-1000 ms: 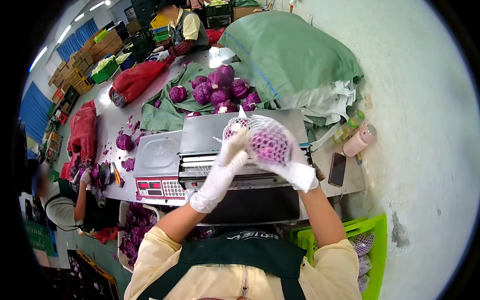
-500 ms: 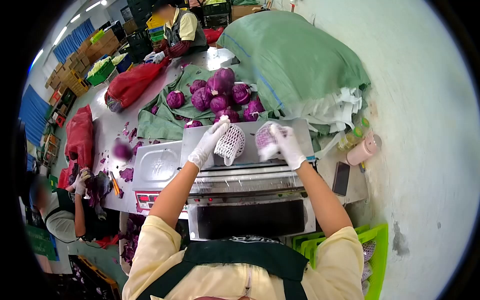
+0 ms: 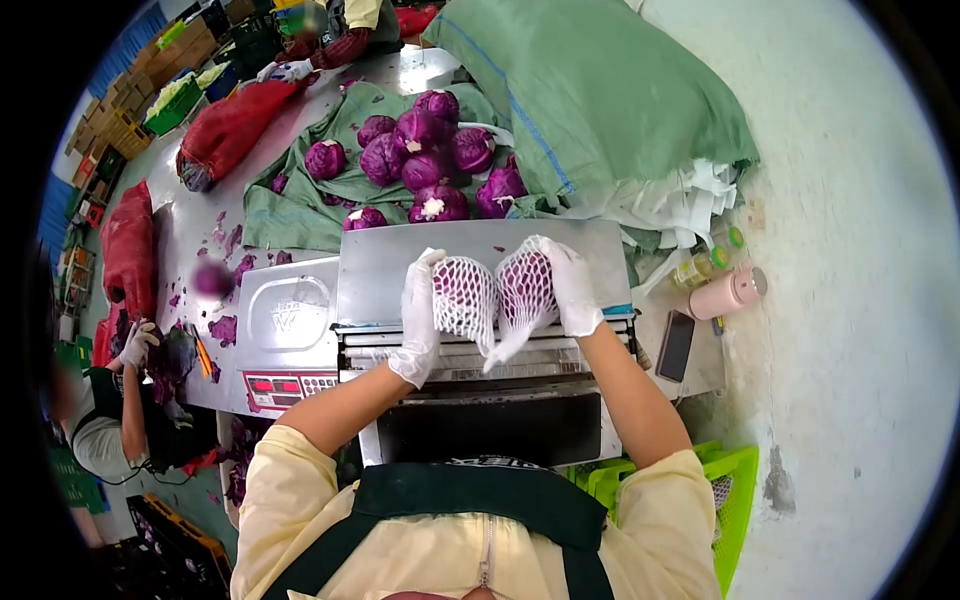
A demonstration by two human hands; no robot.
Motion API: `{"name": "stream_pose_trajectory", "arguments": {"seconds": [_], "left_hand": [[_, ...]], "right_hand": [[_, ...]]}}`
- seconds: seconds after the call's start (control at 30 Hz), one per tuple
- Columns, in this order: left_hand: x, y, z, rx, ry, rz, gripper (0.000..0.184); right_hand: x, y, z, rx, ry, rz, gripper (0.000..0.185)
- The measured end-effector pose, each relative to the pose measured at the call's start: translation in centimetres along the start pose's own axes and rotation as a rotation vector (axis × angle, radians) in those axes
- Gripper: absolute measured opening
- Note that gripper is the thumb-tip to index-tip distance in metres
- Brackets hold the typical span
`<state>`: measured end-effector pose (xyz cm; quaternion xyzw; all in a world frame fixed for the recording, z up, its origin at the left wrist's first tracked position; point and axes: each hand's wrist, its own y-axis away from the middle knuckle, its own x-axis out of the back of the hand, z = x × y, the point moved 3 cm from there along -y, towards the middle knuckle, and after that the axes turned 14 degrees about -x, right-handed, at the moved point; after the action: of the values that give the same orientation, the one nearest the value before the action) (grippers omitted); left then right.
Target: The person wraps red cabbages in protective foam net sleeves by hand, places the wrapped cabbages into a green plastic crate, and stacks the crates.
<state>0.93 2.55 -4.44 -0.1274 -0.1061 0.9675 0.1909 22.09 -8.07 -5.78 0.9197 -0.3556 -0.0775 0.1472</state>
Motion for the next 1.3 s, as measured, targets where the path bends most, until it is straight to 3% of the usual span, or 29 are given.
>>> {"name": "stream_pose_trajectory", "arguments": {"seconds": [0.07, 0.13, 0.23, 0.27, 0.33, 0.4, 0.47, 0.53, 0.57, 0.6, 0.67, 0.73, 0.8, 0.87, 0.93, 1.0, 1.03, 1.1, 1.13, 1.2, 1.27, 1.3], "left_hand": [[0.7, -0.6, 0.2, 0.028, -0.015, -0.131, 0.045], [1.3, -1.4, 1.0, 0.159, -0.036, -0.232, 0.046], [4.3, -1.9, 5.3, -0.165, -0.288, -0.415, 0.034], [5.7, -2.0, 7.1, -0.277, -0.358, -0.516, 0.031], [10.1, -2.5, 7.7, -0.849, -1.058, -0.815, 0.037], [11.4, -1.8, 10.3, -0.882, -1.230, -1.195, 0.056], [12.3, -1.1, 9.9, -0.954, -1.394, -1.299, 0.057], [10.7, -0.2, 10.8, -0.804, -1.406, -1.579, 0.059], [9.5, 0.4, 11.0, -0.830, -1.444, -1.647, 0.057], [9.0, 0.7, 10.2, -0.821, -1.463, -1.630, 0.057], [8.3, 1.6, 7.0, -1.060, -1.184, -1.517, 0.050], [7.8, 2.6, 6.6, -0.845, -1.002, -1.287, 0.038], [10.0, 3.7, 5.7, -0.647, -0.722, -1.053, 0.019], [10.9, 5.5, 9.5, 0.133, -0.457, -0.836, 0.017], [11.0, 5.3, 13.4, 0.109, -0.086, -0.610, 0.019], [10.5, 3.1, 15.3, -0.343, -0.046, -0.608, 0.013], [9.5, 1.4, 16.6, -0.554, -0.348, -0.685, 0.015], [6.5, -2.3, 16.9, -0.876, -0.859, -0.869, 0.035], [5.3, -4.0, 15.6, -0.989, -1.065, -0.984, 0.048], [5.5, -6.0, 8.5, -1.336, -1.531, -1.196, 0.061], [4.8, -7.0, 4.1, -1.202, -1.127, -1.268, 0.066], [4.0, -6.9, 4.2, -1.069, -1.040, -1.329, 0.066]], "right_hand": [[-1.1, 0.8, -1.1, -0.117, -0.101, -0.113, 0.029], [-0.6, 2.5, -3.2, 0.006, 0.057, -0.040, 0.030], [2.1, 6.2, -6.7, 0.296, 0.719, 0.209, 0.039], [3.5, 7.8, -7.9, 0.614, 0.994, 0.255, 0.041], [6.3, 10.2, -9.0, 0.868, 1.453, 0.052, 0.046], [8.3, 11.7, -8.1, 0.941, 1.723, -0.172, 0.056], [9.5, 12.0, -6.5, 0.871, 1.924, -0.305, 0.054], [9.2, 11.6, -5.0, 0.904, 1.948, -0.359, 0.053], [8.6, 11.1, -4.2, 0.932, 1.969, -0.417, 0.052], [7.5, 11.0, -3.6, 1.054, 1.903, -0.451, 0.037], [5.5, 11.3, -2.7, 0.883, 1.740, -0.434, 0.018], [4.8, 12.1, -2.4, 0.728, 1.306, -0.314, 0.010], [6.2, 13.0, -2.5, 0.322, 1.051, -0.374, 0.014], [6.3, 16.6, -5.8, -0.115, 0.873, -0.383, 0.012], [6.7, 17.7, -8.3, -0.100, 0.788, -0.391, 0.008], [6.6, 17.5, -11.9, 0.054, 0.324, -0.387, 0.006], [6.3, 16.2, -12.4, 0.049, 0.325, -0.391, 0.006], [5.9, 13.2, -14.9, 0.540, 0.503, -0.054, 0.014], [5.5, 11.0, -14.7, 0.551, 0.505, -0.058, 0.014], [3.3, 7.1, -12.0, 1.204, 1.527, -0.149, 0.036], [2.5, 4.6, -8.3, 1.151, 1.647, -0.356, 0.051], [2.6, 3.1, -6.7, 1.026, 1.530, -0.375, 0.053]]}}
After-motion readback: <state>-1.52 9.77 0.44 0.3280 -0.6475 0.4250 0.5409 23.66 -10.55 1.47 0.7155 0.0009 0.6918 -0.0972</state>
